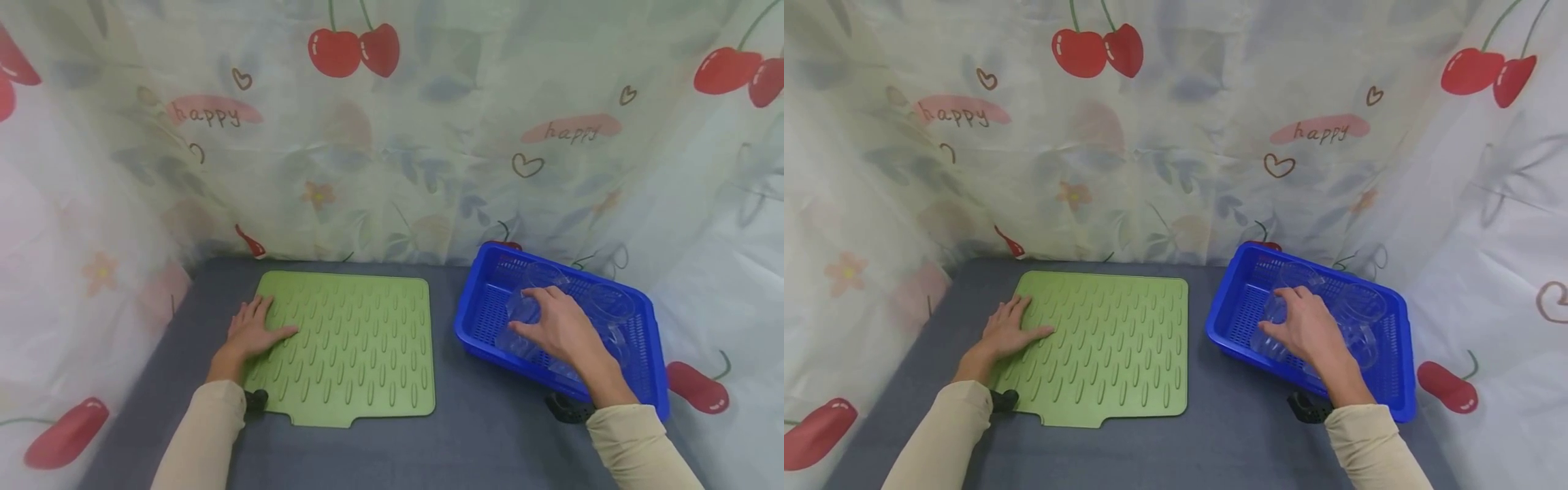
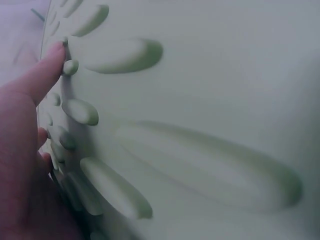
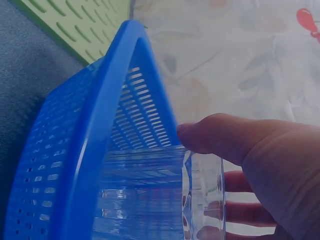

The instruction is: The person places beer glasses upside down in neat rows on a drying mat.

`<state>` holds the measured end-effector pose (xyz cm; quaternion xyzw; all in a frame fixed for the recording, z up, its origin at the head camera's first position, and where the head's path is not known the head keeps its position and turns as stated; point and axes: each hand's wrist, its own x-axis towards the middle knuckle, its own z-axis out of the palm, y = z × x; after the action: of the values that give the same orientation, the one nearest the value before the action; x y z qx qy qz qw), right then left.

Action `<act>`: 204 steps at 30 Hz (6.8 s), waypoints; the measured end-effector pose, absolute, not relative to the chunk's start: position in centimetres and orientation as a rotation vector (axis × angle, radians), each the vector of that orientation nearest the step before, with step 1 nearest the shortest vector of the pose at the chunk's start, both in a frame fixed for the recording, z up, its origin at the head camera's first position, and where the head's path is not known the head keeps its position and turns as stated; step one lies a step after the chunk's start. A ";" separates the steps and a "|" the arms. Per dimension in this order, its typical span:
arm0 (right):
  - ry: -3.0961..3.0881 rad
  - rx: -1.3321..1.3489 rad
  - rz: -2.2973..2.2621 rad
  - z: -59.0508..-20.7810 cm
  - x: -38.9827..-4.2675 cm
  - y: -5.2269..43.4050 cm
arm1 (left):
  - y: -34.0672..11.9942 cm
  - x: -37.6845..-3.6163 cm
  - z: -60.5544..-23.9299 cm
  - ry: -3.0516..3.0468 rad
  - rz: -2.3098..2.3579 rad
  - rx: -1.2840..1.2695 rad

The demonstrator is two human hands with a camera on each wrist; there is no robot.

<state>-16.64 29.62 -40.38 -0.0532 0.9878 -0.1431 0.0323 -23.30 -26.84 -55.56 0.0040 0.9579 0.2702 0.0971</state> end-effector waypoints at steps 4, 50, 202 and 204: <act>3.051 -0.157 -0.453 -39.9 -16.7 29.6 | -26.9 -23.2 -55.6 2.840 0.808 0.007; 2.823 -0.040 -1.753 -38.2 -17.9 28.4 | -26.2 -22.6 -54.6 2.832 0.785 -0.028; 2.255 -0.180 -2.134 -50.5 -23.5 0.4 | -22.5 -23.5 -48.7 2.636 1.757 -0.077; 2.258 -0.186 -2.137 -50.4 -23.4 0.2 | -22.3 -23.5 -48.7 2.617 1.796 -0.064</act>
<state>-23.44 0.24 -50.43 -0.0598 0.7249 -0.6861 0.0134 -23.53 -22.33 -48.75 -0.0201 0.8242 0.5657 -0.0168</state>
